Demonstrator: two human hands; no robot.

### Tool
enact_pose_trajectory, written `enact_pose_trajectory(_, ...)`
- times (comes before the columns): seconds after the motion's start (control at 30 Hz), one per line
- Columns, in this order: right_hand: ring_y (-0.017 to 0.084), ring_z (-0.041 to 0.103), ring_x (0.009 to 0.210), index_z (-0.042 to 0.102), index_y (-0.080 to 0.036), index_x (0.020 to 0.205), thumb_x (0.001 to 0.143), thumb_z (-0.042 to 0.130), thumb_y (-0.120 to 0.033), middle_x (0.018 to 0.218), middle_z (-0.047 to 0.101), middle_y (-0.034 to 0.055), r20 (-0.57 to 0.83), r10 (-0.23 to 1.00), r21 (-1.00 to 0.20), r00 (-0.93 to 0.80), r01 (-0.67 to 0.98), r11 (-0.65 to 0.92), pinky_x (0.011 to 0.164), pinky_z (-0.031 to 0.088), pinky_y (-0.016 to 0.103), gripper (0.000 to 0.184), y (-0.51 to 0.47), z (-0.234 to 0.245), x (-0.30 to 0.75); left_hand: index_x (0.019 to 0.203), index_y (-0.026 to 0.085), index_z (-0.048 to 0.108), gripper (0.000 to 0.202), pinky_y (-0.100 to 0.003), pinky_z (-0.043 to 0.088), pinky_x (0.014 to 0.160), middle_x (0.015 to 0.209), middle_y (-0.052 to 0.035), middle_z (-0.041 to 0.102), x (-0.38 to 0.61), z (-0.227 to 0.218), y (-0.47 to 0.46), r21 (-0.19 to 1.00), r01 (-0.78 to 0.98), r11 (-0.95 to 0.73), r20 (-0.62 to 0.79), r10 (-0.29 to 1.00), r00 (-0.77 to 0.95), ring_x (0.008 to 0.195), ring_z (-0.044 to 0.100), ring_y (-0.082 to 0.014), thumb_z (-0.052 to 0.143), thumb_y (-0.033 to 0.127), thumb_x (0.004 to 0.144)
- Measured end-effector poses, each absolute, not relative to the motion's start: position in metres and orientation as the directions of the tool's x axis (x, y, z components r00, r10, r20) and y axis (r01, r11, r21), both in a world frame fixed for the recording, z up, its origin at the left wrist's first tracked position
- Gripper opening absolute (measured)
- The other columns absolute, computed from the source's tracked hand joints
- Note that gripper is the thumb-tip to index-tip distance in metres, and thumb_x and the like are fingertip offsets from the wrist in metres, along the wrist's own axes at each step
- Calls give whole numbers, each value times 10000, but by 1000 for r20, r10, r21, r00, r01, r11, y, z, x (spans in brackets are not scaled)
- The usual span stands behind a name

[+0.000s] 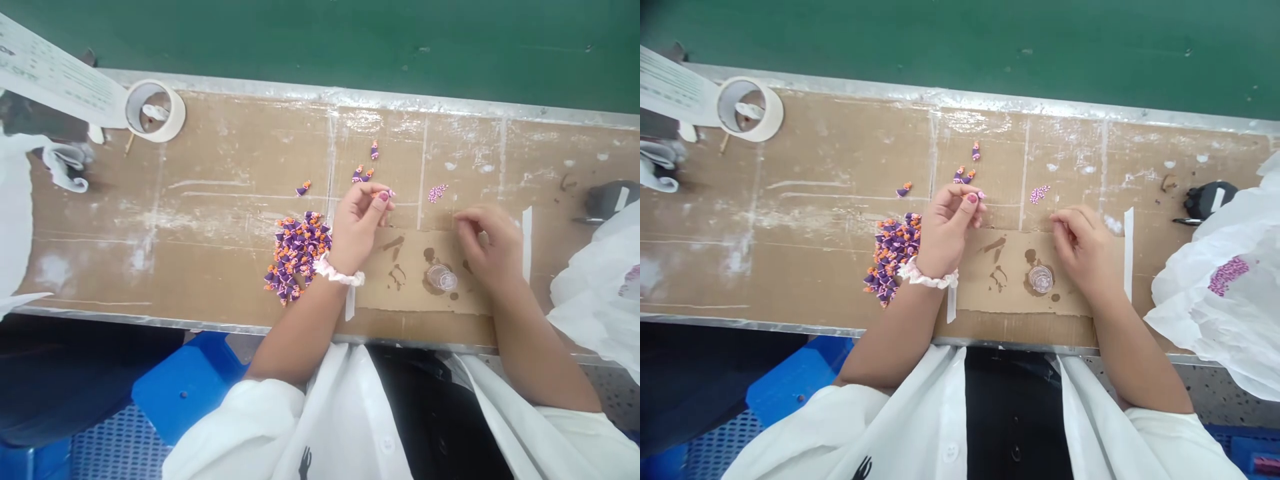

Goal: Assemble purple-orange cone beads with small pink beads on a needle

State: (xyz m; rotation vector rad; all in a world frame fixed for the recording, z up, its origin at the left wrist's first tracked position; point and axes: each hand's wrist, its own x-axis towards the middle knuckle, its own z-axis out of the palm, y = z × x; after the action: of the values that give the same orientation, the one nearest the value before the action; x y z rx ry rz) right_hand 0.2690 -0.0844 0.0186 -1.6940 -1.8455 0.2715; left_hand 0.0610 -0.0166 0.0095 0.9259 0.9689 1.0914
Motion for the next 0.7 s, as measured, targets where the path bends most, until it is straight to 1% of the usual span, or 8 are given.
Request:
enact_pose_trajectory(0.07,181,581,681,628,-248,935,931,520,-202,867,657,34,244,970,-529,3,839,130,643,483,350,117,-80,15,270,875,194,624,272,-191,453,558,757,7,639,59,8,-13,939,-297,176,-131,978,164,610,547,-64,742,423,790)
enact_pose_trajectory(0.13,181,581,687,635,-239,1033,933,530,-217,882,648,41,220,975,-501,-1,858,114,643,480,340,146,-78,13,269,888,200,631,291,-200,474,575,785,0,653,60,9,-15,932,-318,174,-113,973,202,628,566,-71,749,442,780)
enact_pose_trajectory(0.23,214,604,776,582,-241,1249,947,544,-286,1002,636,79,194,981,-425,-22,899,105,668,492,352,308,-74,8,267,900,207,638,297,-207,493,604,822,-6,664,62,12,-21,921,-349,171,-92,969,231,694,606,-87,751,453,777)
enact_pose_trajectory(0.3,245,609,854,551,-239,1322,952,545,-324,1056,619,104,183,982,-370,-45,922,111,681,501,364,380,-71,4,266,905,209,641,295,-204,497,609,846,-11,667,62,12,-23,916,-367,160,-77,970,229,753,629,-100,756,447,775)
enact_pose_trajectory(0.4,260,604,885,560,-230,1339,959,537,-338,1043,610,113,178,981,-308,-76,943,129,672,503,365,396,-67,0,265,920,206,639,299,-210,505,621,872,-22,681,62,11,-22,927,-345,147,-74,974,215,774,639,-108,748,450,785)
enact_pose_trajectory(0.5,260,603,891,583,-240,1321,964,528,-343,1046,607,112,172,981,-290,-86,947,134,678,508,372,375,-66,0,264,923,208,636,293,-218,511,630,876,-29,691,62,12,-21,948,-291,133,-80,979,187,781,648,-115,732,455,798)
enact_pose_trajectory(0.6,264,612,912,614,-235,1283,961,531,-333,1060,616,114,186,980,-311,-75,941,132,696,520,382,346,-67,0,264,903,206,637,275,-219,510,613,873,-31,691,62,13,-19,953,-280,112,-61,981,185,770,651,-116,734,441,798)
enact_pose_trajectory(0.7,252,627,893,654,-245,1212,952,546,-317,1058,631,103,210,977,-365,-40,924,116,691,527,378,291,-69,-1,267,909,203,636,240,-217,509,603,852,-29,686,61,11,-17,954,-278,111,-68,985,159,739,640,-108,725,405,813)
